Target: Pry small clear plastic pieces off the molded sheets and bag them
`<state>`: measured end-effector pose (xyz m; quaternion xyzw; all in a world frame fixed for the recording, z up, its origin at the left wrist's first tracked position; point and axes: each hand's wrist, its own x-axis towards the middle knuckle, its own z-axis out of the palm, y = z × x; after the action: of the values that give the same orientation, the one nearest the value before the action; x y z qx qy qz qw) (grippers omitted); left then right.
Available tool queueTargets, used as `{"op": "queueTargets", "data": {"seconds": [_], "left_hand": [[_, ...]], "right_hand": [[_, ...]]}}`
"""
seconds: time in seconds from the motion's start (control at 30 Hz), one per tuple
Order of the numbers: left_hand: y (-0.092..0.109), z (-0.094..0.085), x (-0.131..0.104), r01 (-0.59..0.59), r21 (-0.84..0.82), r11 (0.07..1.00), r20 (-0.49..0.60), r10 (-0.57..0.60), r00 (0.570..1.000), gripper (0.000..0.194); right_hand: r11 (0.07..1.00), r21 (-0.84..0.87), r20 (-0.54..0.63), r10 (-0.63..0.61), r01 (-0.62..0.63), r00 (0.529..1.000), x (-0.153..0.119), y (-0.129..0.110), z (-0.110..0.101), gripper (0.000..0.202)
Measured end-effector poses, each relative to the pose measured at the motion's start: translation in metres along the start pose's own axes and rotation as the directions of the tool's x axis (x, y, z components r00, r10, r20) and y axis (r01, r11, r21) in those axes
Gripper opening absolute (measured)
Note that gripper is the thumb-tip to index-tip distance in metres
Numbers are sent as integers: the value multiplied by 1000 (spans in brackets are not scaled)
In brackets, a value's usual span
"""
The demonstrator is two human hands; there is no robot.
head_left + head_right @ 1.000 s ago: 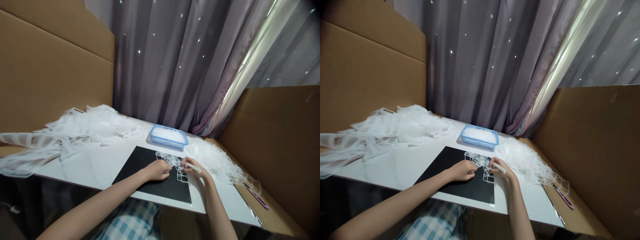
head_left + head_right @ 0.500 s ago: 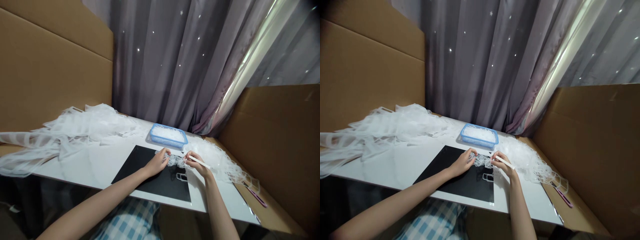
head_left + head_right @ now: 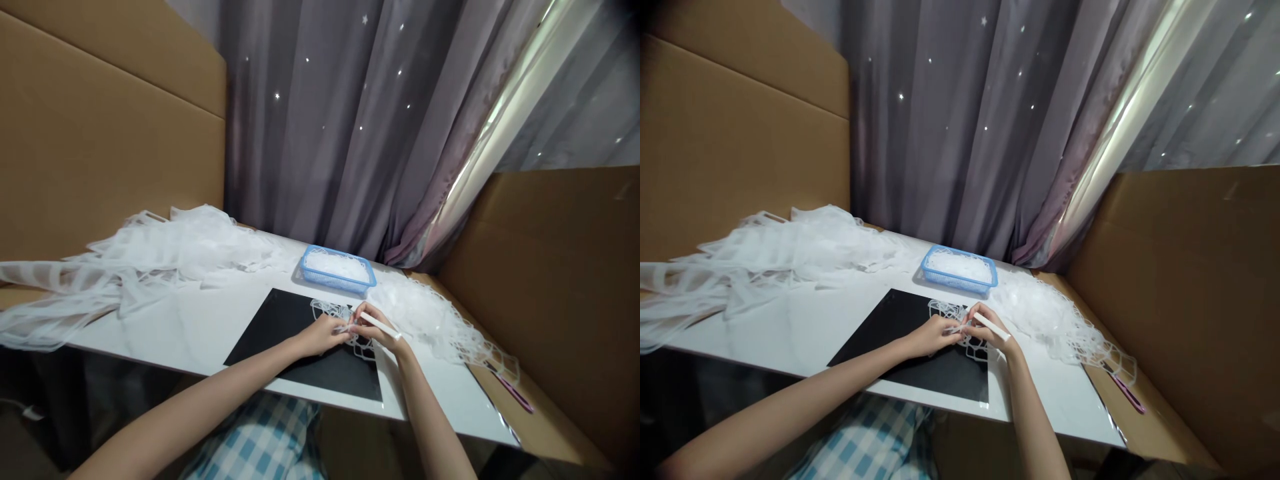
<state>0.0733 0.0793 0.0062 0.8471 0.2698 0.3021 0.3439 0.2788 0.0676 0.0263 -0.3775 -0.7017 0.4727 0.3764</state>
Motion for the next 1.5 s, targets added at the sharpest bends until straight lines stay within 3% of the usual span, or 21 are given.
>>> {"op": "queueTargets", "data": {"seconds": [0.1, 0.27, 0.43, 0.6, 0.7, 0.83, 1.0, 1.17, 1.4, 1.5], "left_hand": [[-2, -1, 0, 5, 22, 1000, -6, -5, 1000, 26], [4, -5, 0, -14, 45, 999, -24, 16, 1000, 23], [10, -7, -4, -50, 64, 997, 75, 45, 996, 14], [16, -3, -6, -89, 164, 983, 154, 64, 986, 28], [20, 4, -2, -51, 324, 945, 152, 1, 988, 36], [23, 16, 7, 62, 417, 907, 80, -105, 991, 35], [23, 24, 16, 107, 408, 907, 81, -153, 985, 21], [23, 22, 13, -19, 354, 935, 139, -33, 990, 17], [19, 23, 9, -186, 331, 925, 126, 152, 980, 12], [17, 25, 10, -212, 306, 928, 129, 180, 975, 11]], "right_hand": [[999, -41, -70, -13, 10, 997, -6, -3, -9, 38], [993, -118, -289, -57, 24, 956, -24, 0, -44, 27], [982, -175, -275, 24, -75, 961, -36, 12, -61, 30], [970, -222, -226, 50, -102, 973, -38, 16, -59, 30], [967, -236, -184, 56, -100, 981, -43, 13, -56, 25], [957, -266, -149, 77, -115, 986, -50, 13, -48, 24], [922, -352, -246, 75, -161, 966, -56, 18, -32, 15], [900, -407, -303, 31, -159, 953, -62, 20, -23, 20], [891, -426, -277, 35, -156, 960, -59, 14, -19, 15], [887, -437, -274, 28, -150, 961, -56, 11, -20, 16]]}}
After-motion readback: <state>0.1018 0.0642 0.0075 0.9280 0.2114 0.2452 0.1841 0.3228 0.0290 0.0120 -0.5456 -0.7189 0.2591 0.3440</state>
